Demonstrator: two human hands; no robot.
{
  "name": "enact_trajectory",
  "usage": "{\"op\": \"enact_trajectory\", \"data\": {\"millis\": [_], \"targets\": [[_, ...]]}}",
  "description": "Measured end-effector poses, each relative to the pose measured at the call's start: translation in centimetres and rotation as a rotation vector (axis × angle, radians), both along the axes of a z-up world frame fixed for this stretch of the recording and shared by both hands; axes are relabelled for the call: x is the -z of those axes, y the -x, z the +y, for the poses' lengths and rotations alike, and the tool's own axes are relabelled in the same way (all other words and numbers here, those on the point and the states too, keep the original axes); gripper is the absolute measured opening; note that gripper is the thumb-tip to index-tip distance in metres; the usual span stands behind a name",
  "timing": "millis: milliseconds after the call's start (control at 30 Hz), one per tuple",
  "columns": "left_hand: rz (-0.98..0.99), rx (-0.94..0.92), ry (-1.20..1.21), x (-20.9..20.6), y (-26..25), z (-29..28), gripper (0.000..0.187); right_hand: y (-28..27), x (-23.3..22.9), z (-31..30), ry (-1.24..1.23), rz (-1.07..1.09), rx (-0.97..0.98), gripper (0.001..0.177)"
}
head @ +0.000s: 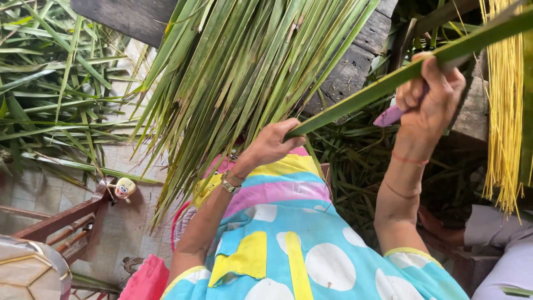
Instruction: Stripping the leafy part of palm fronds from the central midrib using a small knife
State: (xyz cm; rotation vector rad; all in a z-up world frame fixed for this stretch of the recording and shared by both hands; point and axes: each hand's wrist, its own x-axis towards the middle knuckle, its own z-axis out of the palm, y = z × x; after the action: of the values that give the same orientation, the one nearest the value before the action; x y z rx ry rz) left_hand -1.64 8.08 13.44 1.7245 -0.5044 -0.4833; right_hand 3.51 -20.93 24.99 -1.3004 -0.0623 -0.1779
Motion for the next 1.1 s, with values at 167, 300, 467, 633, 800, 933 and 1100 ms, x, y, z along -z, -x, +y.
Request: {"op": "enact_trajectory", "data": {"millis": [167,300,467,633,800,933,1100], "targets": [[0.307,-0.131,0.031,3.4,0.0,0.9,0.023,-2.3,7.2,0.5,0.279,0.236,0.105,0.032],[0.341,-0.254,-0.217,6.6,-0.3,0.4,0.050,2.3,4.9,6.1,0.579,0.334,0.066,0.026],[0.419,-0.269,-0.170,6.5,-0.1,0.3,0.054,6.4,7.3,7.6,0.789,0.365,-0.005,0.032],[0.517,-0.367,0.044,8.0,0.3,0.2,0.048,9.9,12.8,5.7,1.035,0.292,-0.152,0.039],[0.581,-0.381,0.186,7.9,1.0,0.7,0.057,12.0,12.1,6.6,1.371,0.121,-0.188,0.037],[0.540,-0.454,0.204,9.6,1.9,0.5,0.046,12.2,12.0,6.4,1.400,0.091,-0.190,0.036],[0.507,-0.552,0.151,3.9,2.4,1.2,0.032,12.3,12.0,6.4,1.449,0.044,-0.177,0.031]]}}
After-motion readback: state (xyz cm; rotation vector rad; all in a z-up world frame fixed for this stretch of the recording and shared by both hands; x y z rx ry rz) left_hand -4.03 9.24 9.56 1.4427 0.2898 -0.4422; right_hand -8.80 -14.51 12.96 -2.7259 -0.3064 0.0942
